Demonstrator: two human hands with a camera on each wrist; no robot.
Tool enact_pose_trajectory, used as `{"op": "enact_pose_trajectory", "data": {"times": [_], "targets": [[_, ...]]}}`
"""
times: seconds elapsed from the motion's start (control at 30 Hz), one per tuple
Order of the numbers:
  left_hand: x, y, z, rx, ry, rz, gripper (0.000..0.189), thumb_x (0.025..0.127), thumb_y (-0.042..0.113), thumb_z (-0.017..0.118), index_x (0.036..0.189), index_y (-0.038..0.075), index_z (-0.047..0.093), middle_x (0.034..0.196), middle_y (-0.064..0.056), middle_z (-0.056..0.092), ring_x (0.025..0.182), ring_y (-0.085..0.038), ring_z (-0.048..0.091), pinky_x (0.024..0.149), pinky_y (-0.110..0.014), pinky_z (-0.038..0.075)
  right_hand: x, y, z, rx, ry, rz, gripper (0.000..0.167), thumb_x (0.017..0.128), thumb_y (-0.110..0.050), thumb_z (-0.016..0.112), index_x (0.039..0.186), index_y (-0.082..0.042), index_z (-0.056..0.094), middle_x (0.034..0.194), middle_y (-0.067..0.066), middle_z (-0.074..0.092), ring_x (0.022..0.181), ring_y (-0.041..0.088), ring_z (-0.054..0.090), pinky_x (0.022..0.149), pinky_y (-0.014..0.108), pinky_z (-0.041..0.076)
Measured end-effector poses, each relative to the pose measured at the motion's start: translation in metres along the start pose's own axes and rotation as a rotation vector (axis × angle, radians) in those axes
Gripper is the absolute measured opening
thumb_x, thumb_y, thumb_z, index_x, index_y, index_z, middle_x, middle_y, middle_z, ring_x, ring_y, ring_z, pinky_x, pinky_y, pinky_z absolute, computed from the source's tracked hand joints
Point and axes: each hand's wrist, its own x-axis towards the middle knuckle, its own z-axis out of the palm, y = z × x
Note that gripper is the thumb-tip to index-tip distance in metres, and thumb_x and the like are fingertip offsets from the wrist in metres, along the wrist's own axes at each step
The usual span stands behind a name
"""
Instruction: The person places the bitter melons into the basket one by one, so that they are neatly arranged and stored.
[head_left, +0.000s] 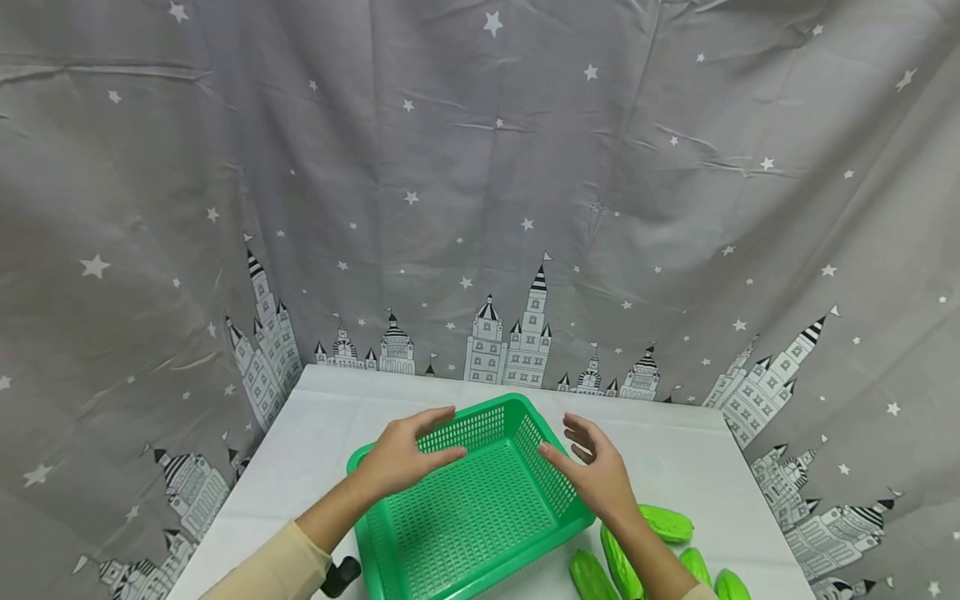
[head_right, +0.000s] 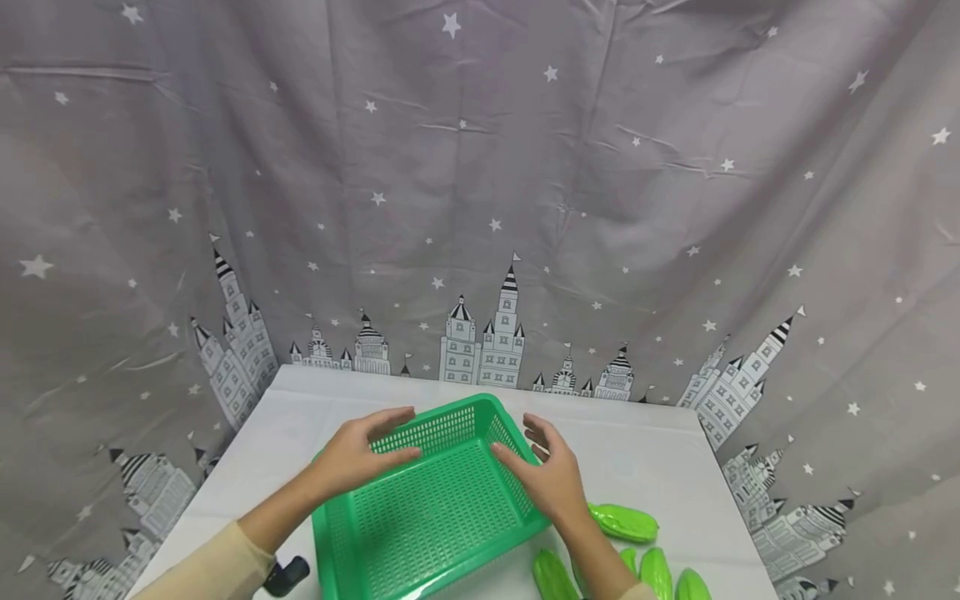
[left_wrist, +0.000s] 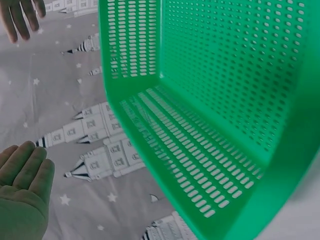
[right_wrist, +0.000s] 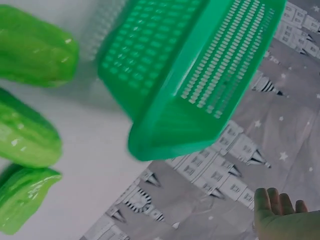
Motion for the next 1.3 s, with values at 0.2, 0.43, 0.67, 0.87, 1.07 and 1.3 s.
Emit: {"op": "enact_pose_trajectory", "data": {"times": [0.2, 0.43, 0.67, 0.87, 1.07, 1.3], "targets": [[-0.001, -0.017, -0.005, 0.030, 0.052, -0.051, 0.071, 0.087, 0.045, 0.078, 0.145, 0.011, 0.055, 0.142, -0.005, 0.059, 0.131, -0.032, 0.054, 0.107, -0.051, 0.044, -0.007, 0.016, -0.016, -0.047, 0.047, 0.049, 0.072, 0.086, -0.044, 0.080, 0.143, -0.010, 0.052, 0.145, 0.013, 0.054, 0.131, 0.033, 0.053, 0.108, 0.045, 0.045], [-0.004, -0.042, -0.016, 0.071, 0.092, -0.089, 0.074, 0.090, 0.049, 0.074, 0.148, 0.009, 0.050, 0.145, -0.012, 0.055, 0.134, -0.038, 0.050, 0.107, -0.057, 0.043, -0.023, 0.042, -0.044, -0.113, 0.117, 0.151, 0.076, 0.088, -0.048, 0.077, 0.144, -0.003, 0.050, 0.145, 0.023, 0.051, 0.132, 0.039, 0.051, 0.109, 0.048, 0.043], [-0.012, -0.078, -0.027, 0.121, 0.155, -0.151, 0.075, 0.092, 0.048, 0.072, 0.149, 0.006, 0.048, 0.147, -0.016, 0.052, 0.136, -0.044, 0.045, 0.107, -0.063, 0.039, -0.049, 0.069, -0.075, -0.130, 0.179, 0.309, 0.087, 0.086, -0.058, 0.073, 0.147, -0.002, 0.045, 0.148, 0.021, 0.048, 0.137, 0.036, 0.046, 0.111, 0.044, 0.041], [-0.018, -0.105, -0.033, 0.177, 0.200, -0.225, 0.076, 0.094, 0.050, 0.069, 0.149, 0.003, 0.047, 0.148, -0.020, 0.049, 0.138, -0.044, 0.041, 0.108, -0.064, 0.036, -0.071, 0.094, -0.103, -0.100, 0.216, 0.464, 0.103, 0.082, -0.069, 0.069, 0.152, 0.000, 0.036, 0.151, 0.027, 0.040, 0.139, 0.043, 0.038, 0.113, 0.049, 0.037], [-0.023, -0.119, -0.037, 0.184, 0.204, -0.281, 0.079, 0.095, 0.052, 0.066, 0.150, 0.001, 0.044, 0.151, -0.023, 0.045, 0.140, -0.046, 0.037, 0.111, -0.064, 0.032, -0.087, 0.113, -0.126, -0.091, 0.318, 0.567, 0.108, 0.083, -0.069, 0.068, 0.151, 0.007, 0.034, 0.148, 0.033, 0.039, 0.137, 0.049, 0.037, 0.112, 0.055, 0.037], [-0.027, -0.130, -0.037, 0.193, 0.165, -0.336, 0.081, 0.095, 0.053, 0.065, 0.152, 0.000, 0.040, 0.153, -0.025, 0.041, 0.141, -0.048, 0.034, 0.112, -0.064, 0.030, -0.107, 0.139, -0.141, -0.113, 0.416, 0.723, 0.123, 0.072, -0.083, 0.066, 0.150, 0.008, 0.035, 0.146, 0.036, 0.038, 0.133, 0.053, 0.038, 0.106, 0.065, 0.037]]}}
